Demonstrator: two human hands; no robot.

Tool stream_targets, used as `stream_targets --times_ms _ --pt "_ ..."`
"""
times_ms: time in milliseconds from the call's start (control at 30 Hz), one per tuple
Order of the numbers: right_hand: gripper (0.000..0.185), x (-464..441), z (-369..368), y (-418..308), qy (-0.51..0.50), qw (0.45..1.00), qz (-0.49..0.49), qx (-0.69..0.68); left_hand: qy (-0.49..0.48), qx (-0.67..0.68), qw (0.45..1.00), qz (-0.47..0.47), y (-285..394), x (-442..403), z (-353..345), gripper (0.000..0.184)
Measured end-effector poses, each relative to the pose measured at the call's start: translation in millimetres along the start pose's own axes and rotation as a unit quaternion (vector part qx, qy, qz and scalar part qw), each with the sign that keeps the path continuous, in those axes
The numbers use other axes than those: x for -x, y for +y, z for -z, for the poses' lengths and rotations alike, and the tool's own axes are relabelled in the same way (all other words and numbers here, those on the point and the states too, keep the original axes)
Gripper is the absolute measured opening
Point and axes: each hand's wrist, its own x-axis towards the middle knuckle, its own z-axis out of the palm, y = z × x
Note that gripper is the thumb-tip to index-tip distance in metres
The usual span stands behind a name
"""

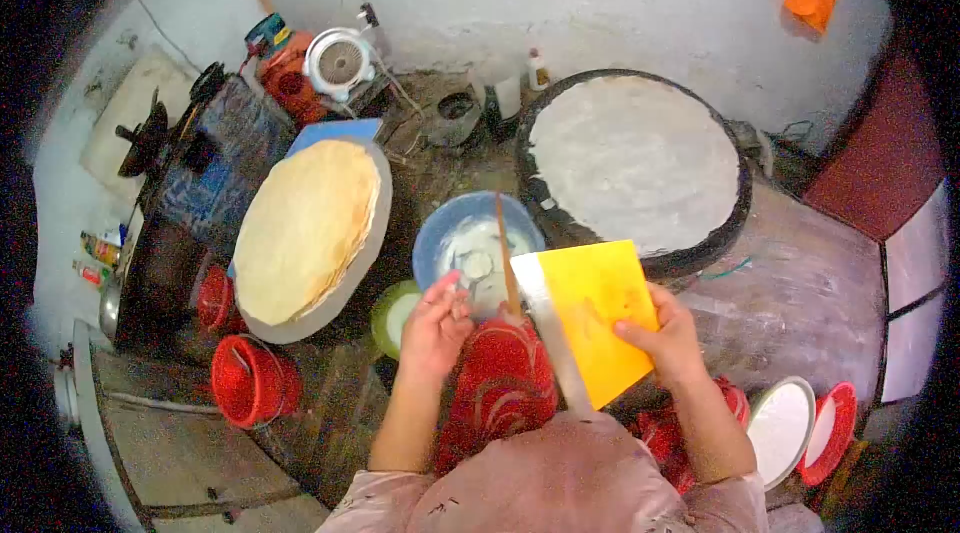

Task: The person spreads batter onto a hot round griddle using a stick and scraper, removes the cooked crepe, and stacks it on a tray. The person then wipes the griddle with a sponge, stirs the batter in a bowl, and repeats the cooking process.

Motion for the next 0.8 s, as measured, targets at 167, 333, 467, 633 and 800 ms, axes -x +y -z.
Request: stream_targets --times_ms 167,333,467,633,800 --pt "0.048 -5 -6 13 -0.011 1.000 -0.011 0.016 -0.030 -0.043 0.999 0.014 4 3 11 0.034" --pt "0.049 -6 -34 20 -0.031 0.999 -0.016 -0.005 -0.140 -0.073 0.983 0.095 -10 25 -23 0.019" --pt "0.047 -7 -36 24 -0.019 1.000 -0.006 0.023 -0.088 -0.142 0.983 0.082 -1 19 5 0.013" --pt "0.045 -7 -24 27 0.035 0.999 -0.009 0.035 0.083 -0.116 0.990 -0.001 15 -25 83 0.017" --pt "0.045 -6 -14 33 0.033 0.999 -0.012 0.024 0.180 -0.147 0.972 -0.039 32 -79 183 0.021"
